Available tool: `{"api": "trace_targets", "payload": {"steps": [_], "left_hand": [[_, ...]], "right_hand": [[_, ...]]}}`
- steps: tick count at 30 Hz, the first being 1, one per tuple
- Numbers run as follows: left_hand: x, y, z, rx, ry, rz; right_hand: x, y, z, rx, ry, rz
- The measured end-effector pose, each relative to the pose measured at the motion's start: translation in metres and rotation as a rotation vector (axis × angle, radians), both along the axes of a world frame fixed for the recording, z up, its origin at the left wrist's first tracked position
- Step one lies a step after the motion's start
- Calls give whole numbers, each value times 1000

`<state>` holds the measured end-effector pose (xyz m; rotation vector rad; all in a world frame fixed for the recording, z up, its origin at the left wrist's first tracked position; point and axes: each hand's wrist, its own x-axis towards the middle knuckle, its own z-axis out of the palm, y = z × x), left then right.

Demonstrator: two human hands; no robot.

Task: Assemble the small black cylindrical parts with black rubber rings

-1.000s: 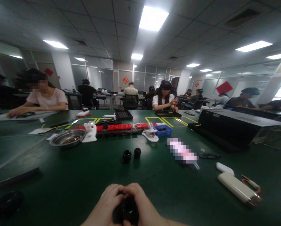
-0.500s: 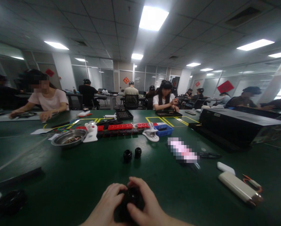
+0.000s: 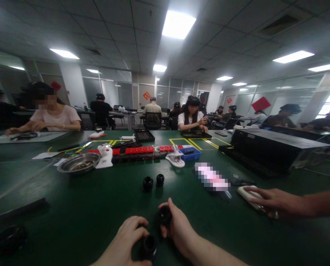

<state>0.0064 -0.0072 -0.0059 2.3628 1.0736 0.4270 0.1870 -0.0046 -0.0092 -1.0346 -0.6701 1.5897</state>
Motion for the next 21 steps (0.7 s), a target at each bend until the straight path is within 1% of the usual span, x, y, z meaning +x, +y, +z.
{"api": "trace_targets", "payload": {"steps": [2, 6, 11, 14, 17, 21], "left_hand": [[1, -1, 2, -5, 6, 11], [1, 0, 4, -36, 20, 14], [-1, 1, 3, -31, 12, -6], [0, -1, 7, -27, 7, -13], [2, -1, 12, -18, 8, -19], [1, 0, 10, 1, 27, -10]], "right_hand": [[0, -2, 3, -20, 54, -13], [0, -9, 10, 10, 80, 17], [-1, -9, 12, 15, 12, 99], [0, -6, 11, -39, 18, 129], [1, -5, 12, -73, 41, 119], [2, -8, 12, -29, 23, 77]]}}
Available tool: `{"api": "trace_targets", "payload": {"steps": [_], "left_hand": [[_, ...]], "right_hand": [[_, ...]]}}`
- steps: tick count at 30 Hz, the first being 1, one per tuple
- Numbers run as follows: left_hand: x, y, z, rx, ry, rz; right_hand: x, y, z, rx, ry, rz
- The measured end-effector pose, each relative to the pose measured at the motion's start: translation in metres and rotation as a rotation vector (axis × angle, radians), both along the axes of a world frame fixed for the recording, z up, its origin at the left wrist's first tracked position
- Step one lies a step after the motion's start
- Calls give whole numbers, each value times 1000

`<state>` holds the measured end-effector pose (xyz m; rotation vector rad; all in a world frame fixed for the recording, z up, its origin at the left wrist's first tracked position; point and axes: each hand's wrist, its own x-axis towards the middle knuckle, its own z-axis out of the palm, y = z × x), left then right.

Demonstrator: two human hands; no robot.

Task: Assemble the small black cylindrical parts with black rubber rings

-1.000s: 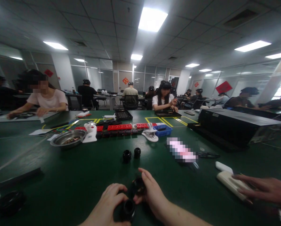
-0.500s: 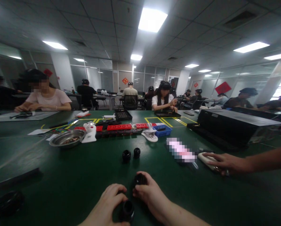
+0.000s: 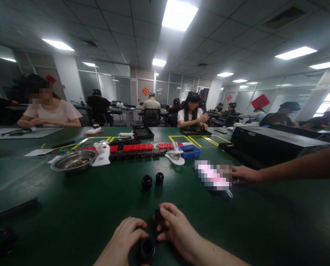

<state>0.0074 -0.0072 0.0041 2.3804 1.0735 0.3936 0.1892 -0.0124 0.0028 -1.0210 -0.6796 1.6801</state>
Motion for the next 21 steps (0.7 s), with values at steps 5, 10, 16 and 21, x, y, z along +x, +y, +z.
{"api": "trace_targets", "payload": {"steps": [5, 10, 16, 21], "left_hand": [[-5, 1, -11, 132, -15, -34], [-6, 2, -20, 389, -63, -85], [-5, -5, -13, 435, -68, -64], [-1, -10, 0, 369, -52, -37]], "right_hand": [[1, 1, -3, 32, -25, -93], [3, 4, -3, 1, 2, -90], [3, 7, -5, 25, 23, -29], [4, 6, -4, 9, -6, 0]]}}
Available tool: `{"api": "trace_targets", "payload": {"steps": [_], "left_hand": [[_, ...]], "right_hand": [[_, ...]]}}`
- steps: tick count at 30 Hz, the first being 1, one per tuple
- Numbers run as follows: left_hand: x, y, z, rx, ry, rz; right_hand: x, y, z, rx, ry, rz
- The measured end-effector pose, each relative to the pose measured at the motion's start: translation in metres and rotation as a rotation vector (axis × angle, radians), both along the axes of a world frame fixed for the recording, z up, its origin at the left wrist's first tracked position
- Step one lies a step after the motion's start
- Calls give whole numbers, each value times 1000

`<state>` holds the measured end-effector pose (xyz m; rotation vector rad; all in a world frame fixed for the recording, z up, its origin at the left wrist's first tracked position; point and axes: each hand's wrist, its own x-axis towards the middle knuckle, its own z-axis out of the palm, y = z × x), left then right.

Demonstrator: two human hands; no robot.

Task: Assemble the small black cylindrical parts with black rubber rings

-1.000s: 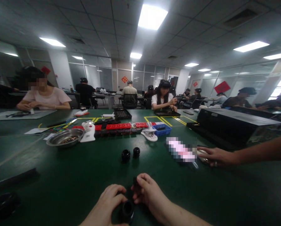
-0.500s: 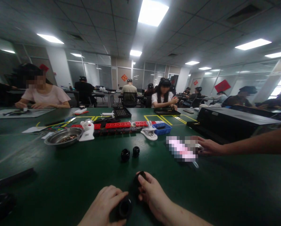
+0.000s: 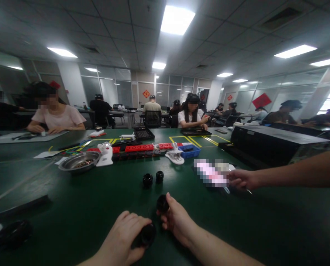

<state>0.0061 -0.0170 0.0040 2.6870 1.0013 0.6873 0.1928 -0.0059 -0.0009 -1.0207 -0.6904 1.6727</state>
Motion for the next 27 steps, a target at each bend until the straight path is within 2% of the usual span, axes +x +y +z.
{"api": "trace_targets", "payload": {"steps": [8, 11, 15, 18, 23, 27], "left_hand": [[-2, -4, 20, -156, 80, 151], [-17, 1, 22, -142, 93, 233], [-43, 7, 28, -186, 158, 439], [-56, 11, 39, -238, 260, 519], [-76, 18, 64, -279, 489, 679], [-89, 20, 74, -298, 603, 712]], "right_hand": [[1, -2, 8, -26, 0, 50], [2, -2, 7, -41, 10, 41], [1, -2, 5, -63, 23, -16], [0, -3, 4, -75, 38, -67], [-1, 0, 3, -96, 39, -60], [0, 2, 3, -117, 17, -59]]}}
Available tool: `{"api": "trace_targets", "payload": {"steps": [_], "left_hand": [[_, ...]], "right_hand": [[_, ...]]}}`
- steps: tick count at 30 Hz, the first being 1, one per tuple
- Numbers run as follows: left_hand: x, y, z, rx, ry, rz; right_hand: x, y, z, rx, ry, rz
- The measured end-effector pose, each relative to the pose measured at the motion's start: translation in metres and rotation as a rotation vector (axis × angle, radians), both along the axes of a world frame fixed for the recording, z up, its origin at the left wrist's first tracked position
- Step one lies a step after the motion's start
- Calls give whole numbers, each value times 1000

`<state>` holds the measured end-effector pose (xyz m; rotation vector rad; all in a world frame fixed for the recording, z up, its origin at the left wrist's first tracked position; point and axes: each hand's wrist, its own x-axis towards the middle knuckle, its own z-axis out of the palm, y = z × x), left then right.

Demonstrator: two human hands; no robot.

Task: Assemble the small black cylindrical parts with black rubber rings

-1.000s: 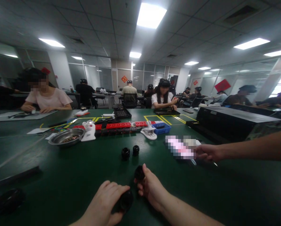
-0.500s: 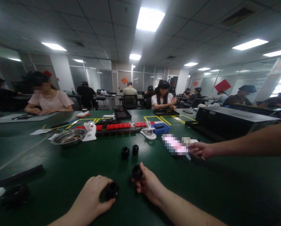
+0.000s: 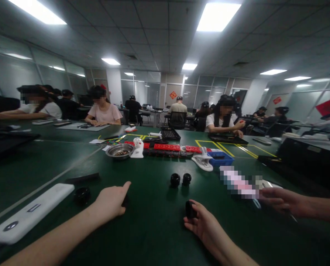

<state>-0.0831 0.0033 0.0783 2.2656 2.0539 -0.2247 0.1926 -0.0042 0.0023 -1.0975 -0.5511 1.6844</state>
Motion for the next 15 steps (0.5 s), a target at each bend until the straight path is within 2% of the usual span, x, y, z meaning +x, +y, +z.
{"api": "trace_targets", "payload": {"steps": [9, 12, 15], "left_hand": [[-3, -4, 0, -7, 48, -28], [9, -8, -11, 9, -27, -44], [37, -20, -33, 42, -301, -178]], "right_hand": [[-2, -4, 8, 11, -57, 37], [-2, -5, 8, 28, -55, 58], [-2, -5, 6, 59, -63, 55]]}}
